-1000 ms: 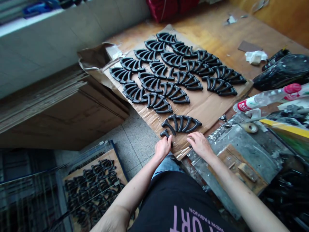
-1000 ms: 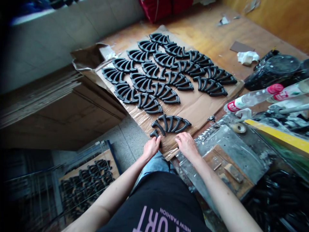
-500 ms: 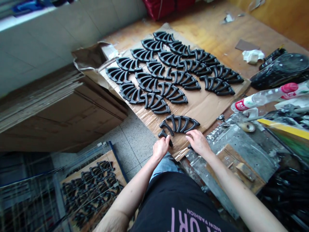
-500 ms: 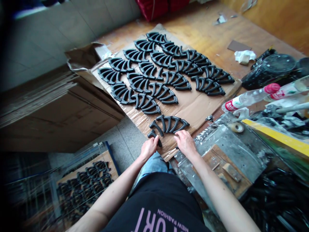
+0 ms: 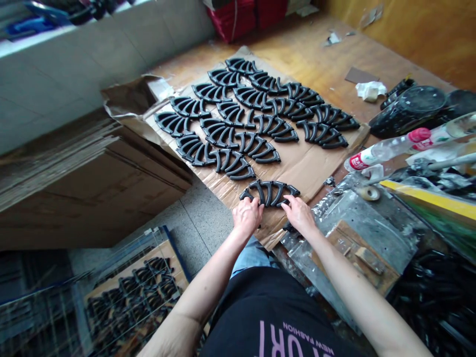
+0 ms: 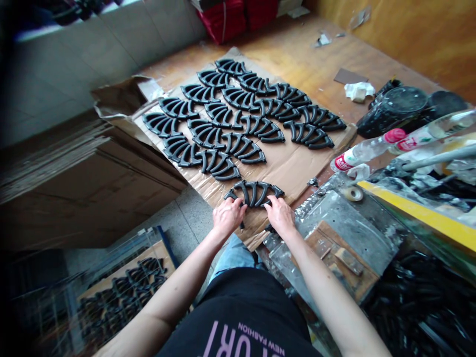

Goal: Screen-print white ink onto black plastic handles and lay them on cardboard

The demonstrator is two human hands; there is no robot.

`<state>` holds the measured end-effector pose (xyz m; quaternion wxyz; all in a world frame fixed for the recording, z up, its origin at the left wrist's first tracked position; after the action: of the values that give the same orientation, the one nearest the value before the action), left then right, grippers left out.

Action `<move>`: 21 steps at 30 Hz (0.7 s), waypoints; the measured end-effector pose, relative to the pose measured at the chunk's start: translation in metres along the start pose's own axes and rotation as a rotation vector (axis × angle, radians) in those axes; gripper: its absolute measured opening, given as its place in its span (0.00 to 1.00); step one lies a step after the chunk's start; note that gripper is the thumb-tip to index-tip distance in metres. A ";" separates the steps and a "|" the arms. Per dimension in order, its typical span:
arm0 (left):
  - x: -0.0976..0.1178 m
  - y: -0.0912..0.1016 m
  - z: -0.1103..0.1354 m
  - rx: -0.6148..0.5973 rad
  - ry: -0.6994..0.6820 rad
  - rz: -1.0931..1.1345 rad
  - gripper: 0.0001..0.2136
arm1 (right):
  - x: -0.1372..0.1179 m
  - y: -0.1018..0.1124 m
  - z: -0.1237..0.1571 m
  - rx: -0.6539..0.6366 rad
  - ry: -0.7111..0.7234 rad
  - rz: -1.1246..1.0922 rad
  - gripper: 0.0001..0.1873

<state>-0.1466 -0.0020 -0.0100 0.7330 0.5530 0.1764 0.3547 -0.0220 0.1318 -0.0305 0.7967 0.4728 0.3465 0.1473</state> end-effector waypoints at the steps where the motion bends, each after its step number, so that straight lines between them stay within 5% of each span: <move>1: 0.001 -0.001 -0.003 -0.016 0.007 -0.007 0.17 | 0.001 -0.002 -0.002 -0.024 -0.020 -0.003 0.20; 14: 0.010 0.000 -0.026 0.035 -0.008 0.020 0.17 | 0.007 0.003 -0.014 -0.005 -0.089 -0.041 0.17; 21: 0.003 0.001 -0.037 -0.047 0.029 -0.032 0.20 | 0.007 0.001 -0.015 -0.043 -0.070 -0.006 0.18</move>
<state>-0.1693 0.0257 -0.0209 0.7489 0.5275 0.1874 0.3547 -0.0269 0.1460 -0.0374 0.8187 0.4596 0.3164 0.1356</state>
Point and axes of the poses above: each hand's wrist, its own z-axis away from the middle knuckle, its own y-axis out of the back of the hand, x = y × z, the point moved 7 cm from there along -z, towards the middle knuckle, and after that the axes turned 5 degrees about -z, right-handed, at the moved point
